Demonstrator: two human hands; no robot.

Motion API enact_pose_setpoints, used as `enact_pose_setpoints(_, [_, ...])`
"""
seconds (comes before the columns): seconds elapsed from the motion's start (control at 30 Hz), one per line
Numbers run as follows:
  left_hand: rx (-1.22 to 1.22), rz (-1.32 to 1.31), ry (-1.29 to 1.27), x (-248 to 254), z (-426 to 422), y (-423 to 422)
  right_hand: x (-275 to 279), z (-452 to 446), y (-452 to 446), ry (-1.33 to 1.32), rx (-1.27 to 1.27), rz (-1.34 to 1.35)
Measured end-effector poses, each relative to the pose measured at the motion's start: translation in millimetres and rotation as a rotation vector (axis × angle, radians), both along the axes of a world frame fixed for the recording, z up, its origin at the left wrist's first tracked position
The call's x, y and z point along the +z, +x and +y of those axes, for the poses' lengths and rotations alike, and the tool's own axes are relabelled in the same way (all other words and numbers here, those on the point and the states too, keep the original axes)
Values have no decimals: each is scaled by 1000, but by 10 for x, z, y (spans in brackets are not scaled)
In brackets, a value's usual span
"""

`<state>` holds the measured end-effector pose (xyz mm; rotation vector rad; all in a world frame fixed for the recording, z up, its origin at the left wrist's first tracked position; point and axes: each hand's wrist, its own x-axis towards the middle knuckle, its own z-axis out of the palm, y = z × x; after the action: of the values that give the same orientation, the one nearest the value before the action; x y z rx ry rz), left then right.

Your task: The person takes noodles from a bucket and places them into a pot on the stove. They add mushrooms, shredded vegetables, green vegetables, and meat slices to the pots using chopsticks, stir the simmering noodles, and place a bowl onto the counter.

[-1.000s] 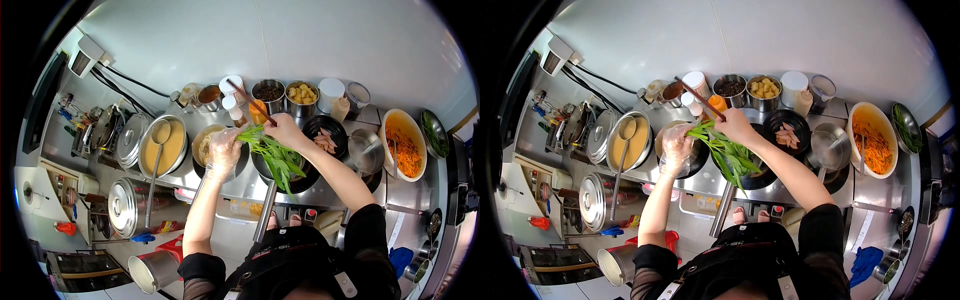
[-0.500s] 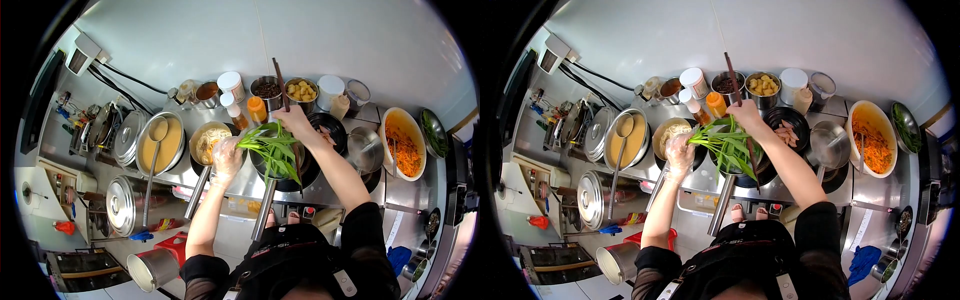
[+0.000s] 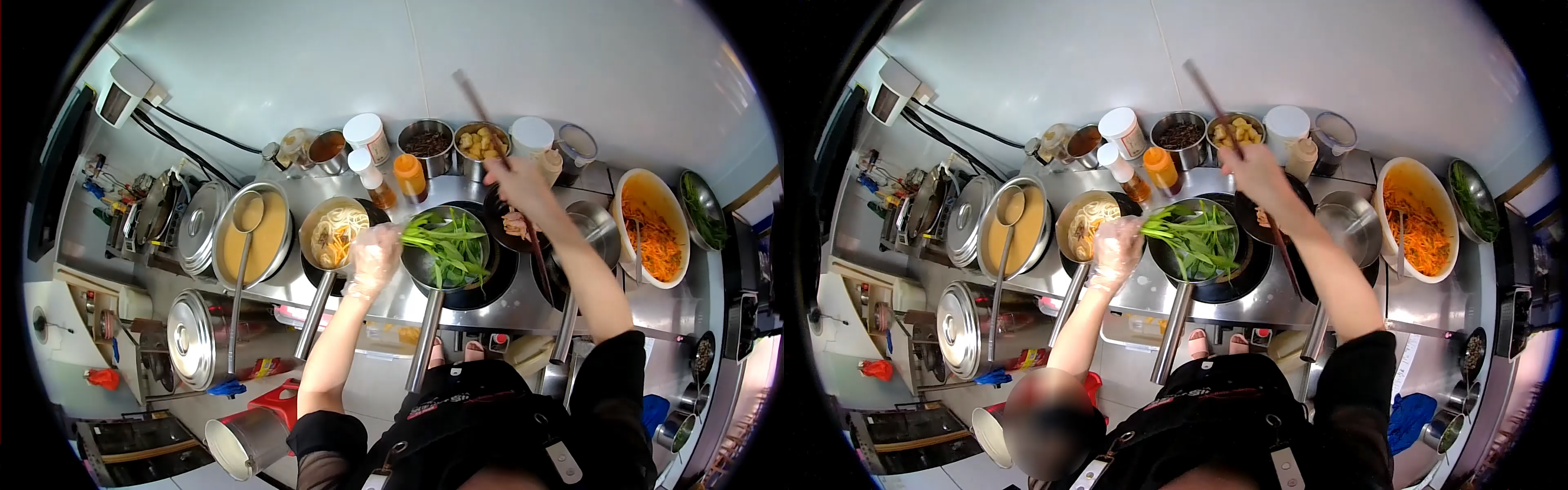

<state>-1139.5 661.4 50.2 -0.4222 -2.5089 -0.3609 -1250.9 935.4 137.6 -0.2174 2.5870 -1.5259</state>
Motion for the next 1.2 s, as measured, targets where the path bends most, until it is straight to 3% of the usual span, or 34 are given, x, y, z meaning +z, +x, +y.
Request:
enact_pose_setpoints(0.07, [-24,-89,-116,-94,208,-66,517,229,273,-62,-97,-25])
enact_pose_setpoints(0.1, [-60,-113,-179,-181,293,-104,550,425,298,-212,-44,44])
enact_pose_setpoints(0.17, [-73,-220,-448,-589,391,-198,555,789,358,-198,-67,304])
enact_pose_setpoints(0.23, [-85,-54,-630,-1065,416,-224,853,1008,711,-139,-100,465])
enact_pose_setpoints(0.27, [-95,-343,-678,-1036,451,-234,951,1109,838,-262,-198,371])
enact_pose_setpoints(0.3, [-98,-342,-679,-831,496,-235,977,1193,934,-387,-297,274])
enact_pose_setpoints(0.37, [-141,-858,-573,-126,606,-217,859,1347,1036,-484,-249,282])
enact_pose_setpoints(0.43, [-35,-907,-342,76,595,-236,679,1390,1149,-581,-196,294])
enact_pose_setpoints(0.5, [-57,-701,67,110,432,-214,411,1327,1288,-402,-105,304])
enact_pose_setpoints(0.57, [27,-652,757,130,341,-115,211,1159,1404,-490,-57,233])
enact_pose_setpoints(0.63, [0,-680,1316,166,165,42,-57,1071,1361,-244,86,531])
enact_pose_setpoints(0.7, [-79,-630,1935,184,78,303,-167,863,1430,-227,149,631])
enact_pose_setpoints(0.77, [-284,-583,2208,113,-24,601,-432,713,1532,-225,274,648])
enact_pose_setpoints(0.83, [-346,-539,2290,197,23,961,-470,636,1610,-73,370,808])
enact_pose_setpoints(0.87, [-308,-524,2283,210,53,1143,-540,630,1624,-116,347,803])
enact_pose_setpoints(0.97, [-258,-463,2347,164,109,1684,-389,763,1661,-73,313,722])
enact_pose_setpoints(1.0, [-233,-426,2375,93,113,1847,-394,766,1686,-144,271,503])
enact_pose_setpoints(1.1, [-221,-289,2468,-7,222,2259,-527,639,1561,-71,332,554])
enact_pose_setpoints(1.2, [-171,-220,2535,-65,345,2522,-782,511,1346,-199,345,401])
